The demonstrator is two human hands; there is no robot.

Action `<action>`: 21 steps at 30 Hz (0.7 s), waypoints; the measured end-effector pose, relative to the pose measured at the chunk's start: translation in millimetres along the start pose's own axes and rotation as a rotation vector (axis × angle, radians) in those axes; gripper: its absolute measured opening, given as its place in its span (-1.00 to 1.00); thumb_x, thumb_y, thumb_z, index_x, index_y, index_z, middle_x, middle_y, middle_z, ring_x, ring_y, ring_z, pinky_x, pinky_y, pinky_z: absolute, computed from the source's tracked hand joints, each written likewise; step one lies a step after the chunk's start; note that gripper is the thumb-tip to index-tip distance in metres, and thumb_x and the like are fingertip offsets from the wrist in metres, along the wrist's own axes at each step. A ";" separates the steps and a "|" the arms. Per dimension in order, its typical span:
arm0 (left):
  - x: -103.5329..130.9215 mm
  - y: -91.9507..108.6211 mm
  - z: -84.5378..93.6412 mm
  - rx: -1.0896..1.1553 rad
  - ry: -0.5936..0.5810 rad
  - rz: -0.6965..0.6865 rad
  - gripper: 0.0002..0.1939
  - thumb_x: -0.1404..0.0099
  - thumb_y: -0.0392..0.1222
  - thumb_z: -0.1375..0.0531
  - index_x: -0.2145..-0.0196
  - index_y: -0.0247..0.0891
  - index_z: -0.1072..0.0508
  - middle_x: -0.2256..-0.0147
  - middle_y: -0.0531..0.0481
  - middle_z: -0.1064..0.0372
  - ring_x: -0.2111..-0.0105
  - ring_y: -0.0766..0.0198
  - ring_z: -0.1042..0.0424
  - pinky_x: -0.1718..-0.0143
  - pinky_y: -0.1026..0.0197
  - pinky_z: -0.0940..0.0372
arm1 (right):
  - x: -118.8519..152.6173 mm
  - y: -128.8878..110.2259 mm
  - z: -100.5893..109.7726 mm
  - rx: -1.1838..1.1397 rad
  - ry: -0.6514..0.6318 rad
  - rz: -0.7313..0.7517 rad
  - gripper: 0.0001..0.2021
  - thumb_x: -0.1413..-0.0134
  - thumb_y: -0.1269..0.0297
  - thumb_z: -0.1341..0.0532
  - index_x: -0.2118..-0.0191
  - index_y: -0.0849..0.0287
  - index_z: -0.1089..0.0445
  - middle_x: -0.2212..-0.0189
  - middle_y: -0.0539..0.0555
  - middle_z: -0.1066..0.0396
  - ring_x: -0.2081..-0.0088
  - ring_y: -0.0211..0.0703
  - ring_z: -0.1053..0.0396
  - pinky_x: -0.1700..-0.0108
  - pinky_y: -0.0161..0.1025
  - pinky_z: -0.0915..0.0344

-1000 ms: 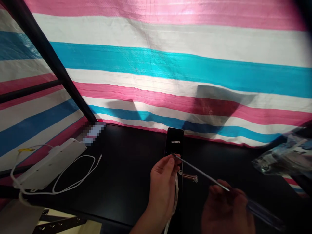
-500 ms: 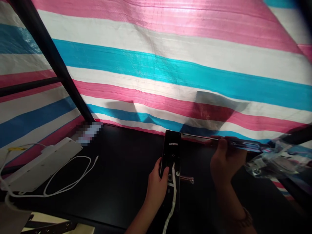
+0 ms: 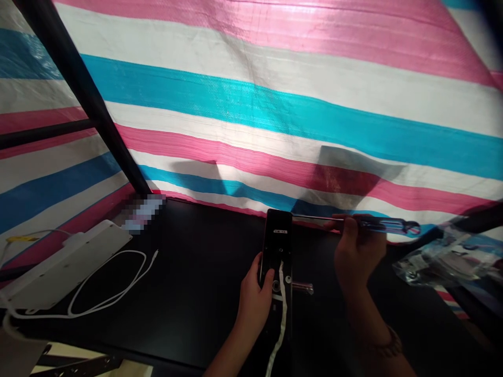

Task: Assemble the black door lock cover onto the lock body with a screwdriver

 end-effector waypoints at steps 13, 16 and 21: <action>0.0 -1.9 0.0 0.025 0.015 -0.009 -0.47 -0.43 -0.09 -0.12 -0.29 -0.28 -0.27 -0.22 -0.17 -0.37 -0.24 0.07 -0.33 -0.28 0.02 -0.19 | 0.6 0.5 -1.0 -0.055 0.012 -0.007 -0.77 -0.26 0.11 -0.26 0.23 0.16 -0.29 0.42 0.02 -0.49 0.52 -0.16 -0.49 0.34 -0.16 -0.42; 0.3 -1.6 0.5 0.018 0.016 -0.008 -0.47 -0.43 -0.08 -0.13 -0.29 -0.29 -0.27 -0.22 -0.18 -0.37 -0.24 0.07 -0.33 -0.27 0.02 -0.20 | 0.9 1.1 -1.1 -0.055 0.016 -0.001 -0.76 -0.24 0.09 -0.27 0.24 0.15 -0.29 0.42 0.01 -0.50 0.53 -0.17 -0.48 0.35 -0.16 -0.42; 0.8 -0.9 1.4 0.037 0.020 -0.012 -0.47 -0.43 -0.07 -0.13 -0.28 -0.28 -0.29 -0.22 -0.17 -0.37 -0.24 0.06 -0.33 -0.27 0.03 -0.20 | 0.5 2.3 1.5 -0.052 0.031 -0.009 -0.74 -0.22 0.07 -0.28 0.25 0.15 -0.30 0.42 0.01 -0.50 0.53 -0.16 -0.49 0.34 -0.16 -0.42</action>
Point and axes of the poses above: each hand's wrist, its own x-axis away from the middle knuckle, its own z-axis out of the back of the hand, y = z × x, the point moved 7 cm from there along -x, towards the middle knuckle
